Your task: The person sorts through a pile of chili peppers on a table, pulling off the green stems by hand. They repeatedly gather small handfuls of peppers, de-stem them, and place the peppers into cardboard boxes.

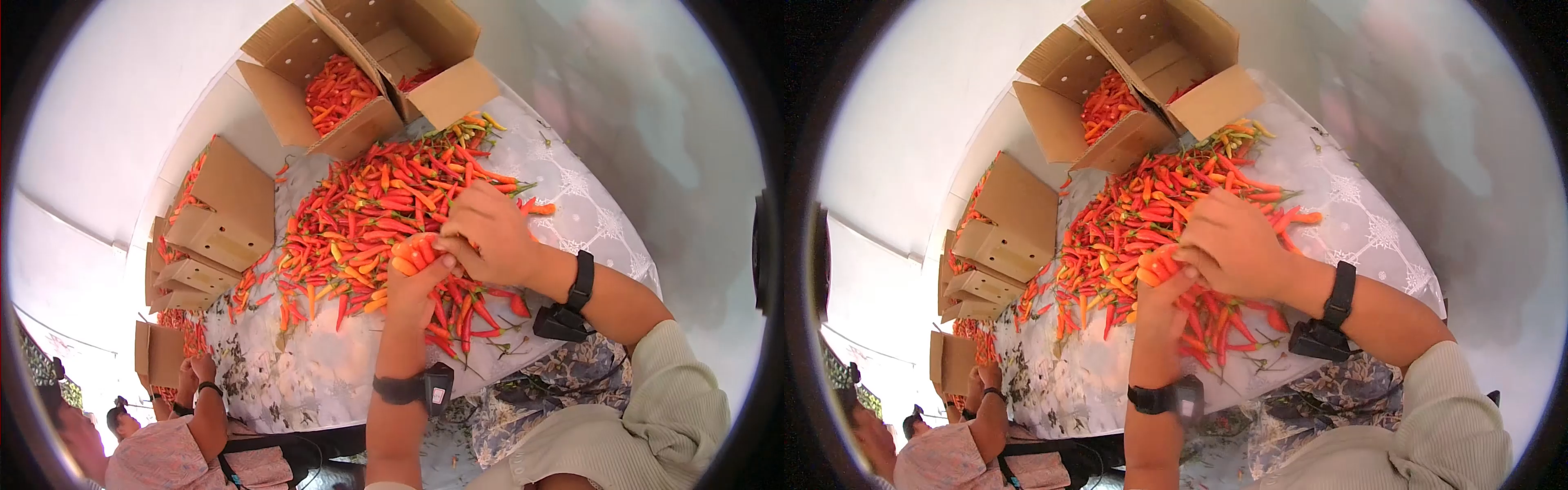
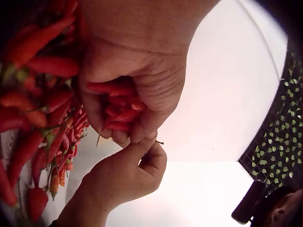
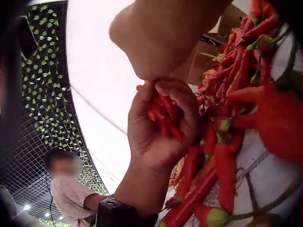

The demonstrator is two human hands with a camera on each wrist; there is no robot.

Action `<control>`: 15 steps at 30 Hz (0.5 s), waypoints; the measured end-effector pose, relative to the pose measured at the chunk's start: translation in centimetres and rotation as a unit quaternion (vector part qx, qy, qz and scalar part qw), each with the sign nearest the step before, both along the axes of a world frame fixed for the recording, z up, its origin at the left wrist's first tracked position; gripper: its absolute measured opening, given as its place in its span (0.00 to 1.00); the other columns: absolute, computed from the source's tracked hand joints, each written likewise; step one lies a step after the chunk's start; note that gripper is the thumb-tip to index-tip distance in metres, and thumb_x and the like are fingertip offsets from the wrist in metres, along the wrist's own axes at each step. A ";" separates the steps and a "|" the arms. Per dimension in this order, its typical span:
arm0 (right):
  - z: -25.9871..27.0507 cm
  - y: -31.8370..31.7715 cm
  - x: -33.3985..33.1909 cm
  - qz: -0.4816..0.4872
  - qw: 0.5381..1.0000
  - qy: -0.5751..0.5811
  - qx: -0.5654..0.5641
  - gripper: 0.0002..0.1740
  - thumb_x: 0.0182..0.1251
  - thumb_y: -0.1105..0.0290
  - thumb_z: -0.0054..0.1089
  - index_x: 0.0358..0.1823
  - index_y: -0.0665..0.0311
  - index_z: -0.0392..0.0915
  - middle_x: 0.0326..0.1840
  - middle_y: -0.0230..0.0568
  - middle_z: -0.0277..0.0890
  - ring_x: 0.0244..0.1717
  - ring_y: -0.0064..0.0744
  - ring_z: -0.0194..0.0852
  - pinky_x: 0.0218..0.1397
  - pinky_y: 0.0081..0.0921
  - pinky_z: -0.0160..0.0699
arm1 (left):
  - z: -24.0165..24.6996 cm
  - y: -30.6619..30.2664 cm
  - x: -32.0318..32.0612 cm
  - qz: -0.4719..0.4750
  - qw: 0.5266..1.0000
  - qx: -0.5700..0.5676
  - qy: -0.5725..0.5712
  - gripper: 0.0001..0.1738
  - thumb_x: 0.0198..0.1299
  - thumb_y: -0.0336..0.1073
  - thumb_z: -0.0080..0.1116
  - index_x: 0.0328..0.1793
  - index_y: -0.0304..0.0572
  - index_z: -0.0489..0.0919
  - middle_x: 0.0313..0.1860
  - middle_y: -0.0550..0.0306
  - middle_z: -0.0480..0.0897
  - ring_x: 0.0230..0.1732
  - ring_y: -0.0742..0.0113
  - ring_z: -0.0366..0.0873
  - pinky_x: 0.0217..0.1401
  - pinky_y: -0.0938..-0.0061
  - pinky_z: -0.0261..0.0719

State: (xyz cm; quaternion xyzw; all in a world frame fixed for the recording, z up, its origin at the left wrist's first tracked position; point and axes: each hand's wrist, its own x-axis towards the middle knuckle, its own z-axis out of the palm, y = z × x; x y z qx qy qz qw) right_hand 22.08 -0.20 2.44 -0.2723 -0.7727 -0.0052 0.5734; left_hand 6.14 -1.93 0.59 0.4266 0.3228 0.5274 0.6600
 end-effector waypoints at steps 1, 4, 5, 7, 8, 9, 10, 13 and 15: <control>-0.3 0.2 -0.1 0.037 0.997 0.024 -0.062 0.09 0.52 0.72 0.64 0.24 0.62 0.70 0.25 0.38 0.66 0.28 0.37 0.66 0.30 0.31 0.67 | 0.0 0.0 -0.1 -0.014 1.000 0.001 0.003 0.15 0.51 0.20 0.62 0.46 0.33 0.74 0.33 0.57 0.79 0.32 0.69 0.79 0.36 0.75 0.78; -1.1 1.0 -0.2 0.182 0.937 0.098 -0.280 0.10 0.62 0.70 0.59 0.25 0.64 0.69 0.25 0.36 0.69 0.27 0.31 0.69 0.29 0.27 0.69 | 0.1 0.1 -0.6 -0.036 0.999 -0.002 0.001 0.15 0.51 0.21 0.63 0.46 0.33 0.74 0.33 0.57 0.79 0.31 0.69 0.78 0.35 0.75 0.78; -0.9 0.9 0.0 0.246 0.887 0.129 -0.369 0.11 0.64 0.69 0.57 0.26 0.65 0.69 0.25 0.35 0.70 0.26 0.28 0.70 0.29 0.25 0.70 | 0.1 0.1 -0.6 -0.038 0.999 -0.007 0.001 0.15 0.51 0.21 0.63 0.45 0.34 0.75 0.32 0.57 0.79 0.31 0.69 0.78 0.35 0.75 0.78; -1.6 1.6 0.2 0.296 0.850 0.120 -0.419 0.13 0.70 0.67 0.52 0.29 0.66 0.69 0.24 0.31 0.72 0.26 0.19 0.73 0.31 0.19 0.72 | 0.1 0.0 -0.7 -0.048 0.999 0.000 -0.003 0.15 0.50 0.22 0.63 0.45 0.34 0.75 0.32 0.57 0.79 0.30 0.69 0.78 0.34 0.75 0.78; -1.8 1.6 0.3 0.315 0.828 0.128 -0.445 0.13 0.70 0.66 0.52 0.29 0.66 0.69 0.24 0.31 0.72 0.26 0.19 0.73 0.31 0.19 0.73 | 0.1 0.0 -0.8 -0.055 0.998 0.000 -0.006 0.15 0.50 0.22 0.64 0.45 0.34 0.74 0.32 0.57 0.79 0.30 0.68 0.78 0.34 0.75 0.78; -1.7 1.5 0.4 0.333 0.806 0.137 -0.470 0.13 0.70 0.65 0.52 0.30 0.66 0.70 0.24 0.31 0.73 0.26 0.19 0.73 0.31 0.19 0.73 | 0.1 0.0 -0.9 -0.063 0.998 -0.001 -0.008 0.15 0.50 0.22 0.64 0.44 0.34 0.74 0.32 0.57 0.79 0.30 0.68 0.79 0.34 0.75 0.78; -1.6 1.4 0.4 0.350 0.782 0.144 -0.494 0.13 0.70 0.65 0.52 0.31 0.66 0.70 0.24 0.31 0.73 0.27 0.19 0.74 0.31 0.20 0.73 | 0.2 0.1 -1.0 -0.070 0.997 0.000 -0.011 0.15 0.50 0.23 0.64 0.44 0.34 0.74 0.32 0.56 0.79 0.30 0.68 0.79 0.34 0.75 0.79; -1.8 1.5 0.2 0.389 0.764 0.158 -0.490 0.13 0.71 0.63 0.51 0.31 0.65 0.71 0.25 0.31 0.73 0.27 0.19 0.73 0.32 0.20 0.74 | -0.1 0.0 -1.3 -0.075 0.997 0.004 -0.014 0.16 0.49 0.23 0.65 0.45 0.34 0.73 0.32 0.55 0.79 0.30 0.67 0.79 0.34 0.74 0.79; -1.9 1.6 0.2 0.404 0.750 0.169 -0.496 0.13 0.71 0.63 0.52 0.31 0.65 0.71 0.25 0.31 0.74 0.27 0.19 0.74 0.33 0.20 0.74 | -0.1 0.0 -1.5 -0.085 0.996 0.010 -0.020 0.17 0.49 0.23 0.65 0.45 0.34 0.73 0.32 0.54 0.79 0.30 0.67 0.79 0.34 0.74 0.79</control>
